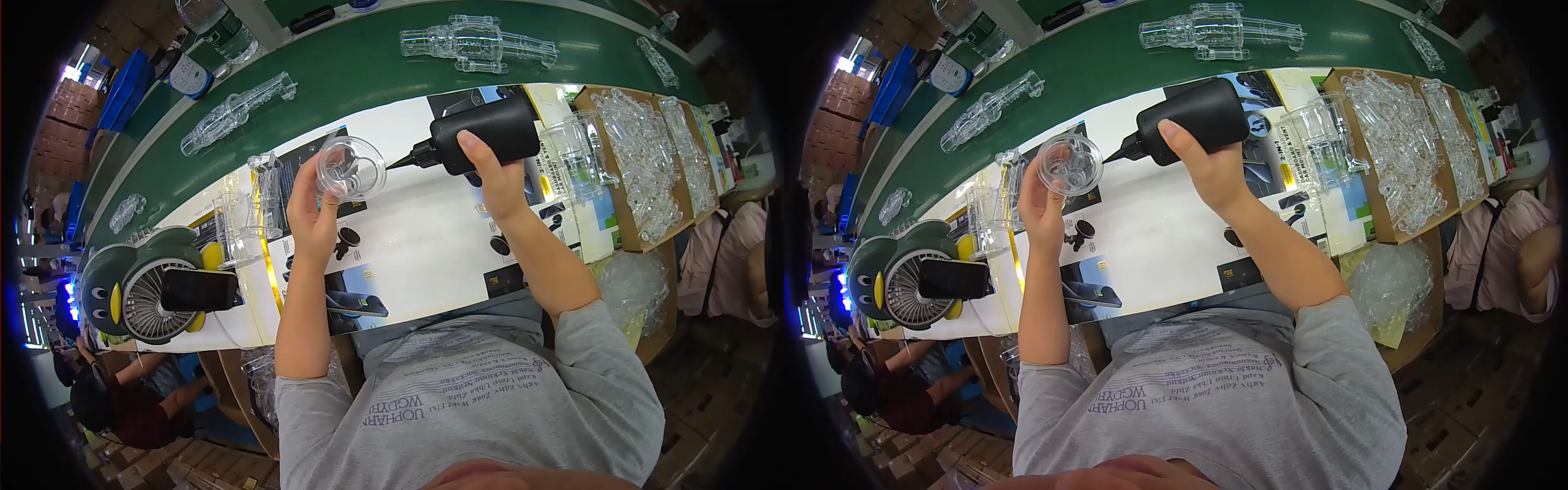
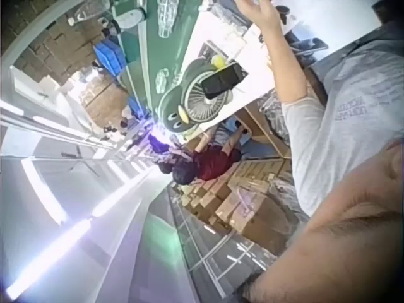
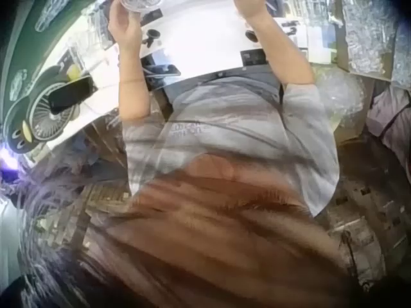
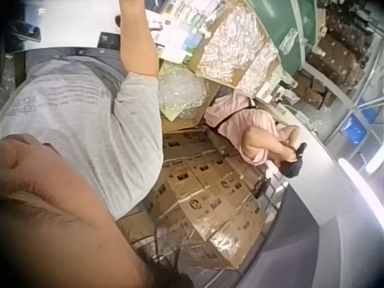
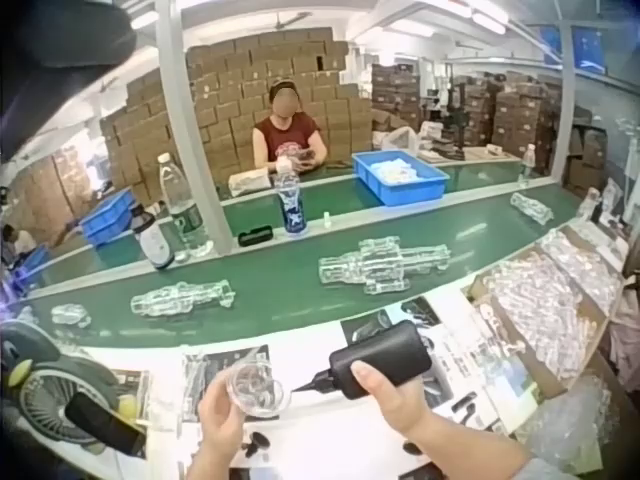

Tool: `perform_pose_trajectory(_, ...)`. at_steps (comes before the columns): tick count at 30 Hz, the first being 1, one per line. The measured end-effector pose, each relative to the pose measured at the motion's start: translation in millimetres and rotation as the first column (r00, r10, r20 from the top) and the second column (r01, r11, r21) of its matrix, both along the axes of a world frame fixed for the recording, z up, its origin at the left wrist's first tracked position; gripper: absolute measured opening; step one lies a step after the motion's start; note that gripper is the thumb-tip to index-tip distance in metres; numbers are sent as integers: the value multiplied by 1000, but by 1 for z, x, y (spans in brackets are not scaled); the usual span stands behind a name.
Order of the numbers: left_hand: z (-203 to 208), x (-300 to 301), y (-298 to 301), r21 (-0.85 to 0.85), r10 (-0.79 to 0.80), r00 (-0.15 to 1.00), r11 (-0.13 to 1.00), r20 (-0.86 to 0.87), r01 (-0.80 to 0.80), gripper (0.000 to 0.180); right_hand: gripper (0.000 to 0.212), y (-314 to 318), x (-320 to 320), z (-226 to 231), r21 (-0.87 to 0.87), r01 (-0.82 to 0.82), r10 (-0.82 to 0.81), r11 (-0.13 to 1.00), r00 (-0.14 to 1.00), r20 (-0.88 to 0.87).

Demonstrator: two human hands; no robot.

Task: Assembling plastic components on a production line, applying liquid from a squeeze bottle.

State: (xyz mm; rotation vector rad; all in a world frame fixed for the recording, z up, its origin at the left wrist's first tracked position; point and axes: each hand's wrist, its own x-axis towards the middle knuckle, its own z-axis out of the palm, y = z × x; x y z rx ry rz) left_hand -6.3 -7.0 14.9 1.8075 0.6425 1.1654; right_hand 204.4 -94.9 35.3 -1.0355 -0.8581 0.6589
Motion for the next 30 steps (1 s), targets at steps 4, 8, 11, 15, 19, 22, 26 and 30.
perform_pose_trajectory(4,0,-1,3,-8,-59,998,998,26,60,33,26,2,2,0,-52,-28,22,998,994,-110)
perform_pose_trajectory(8,0,-1,3,-25,-72,997,997,24,73,33,28,3,3,1,-69,-28,19,997,991,-133)
perform_pose_trajectory(11,0,-2,3,-67,-93,995,993,41,96,35,28,2,3,2,-73,-29,18,997,989,-146)
perform_pose_trajectory(15,2,-3,3,-98,-123,991,987,55,128,38,28,3,5,1,-63,-47,37,997,989,-145)
perform_pose_trajectory(19,4,-4,2,-174,-159,985,970,70,169,39,24,2,6,4,-47,-57,48,997,984,-173)
perform_pose_trajectory(22,3,-5,3,-242,-180,977,949,116,204,40,23,2,7,3,-33,-56,50,998,985,-168)
perform_pose_trajectory(26,1,-7,3,-259,-194,976,942,99,214,41,28,1,9,1,-39,-87,82,995,989,-124)
perform_pose_trajectory(30,0,-8,3,-308,-235,964,914,127,264,42,28,1,10,0,-34,-95,91,995,990,-112)
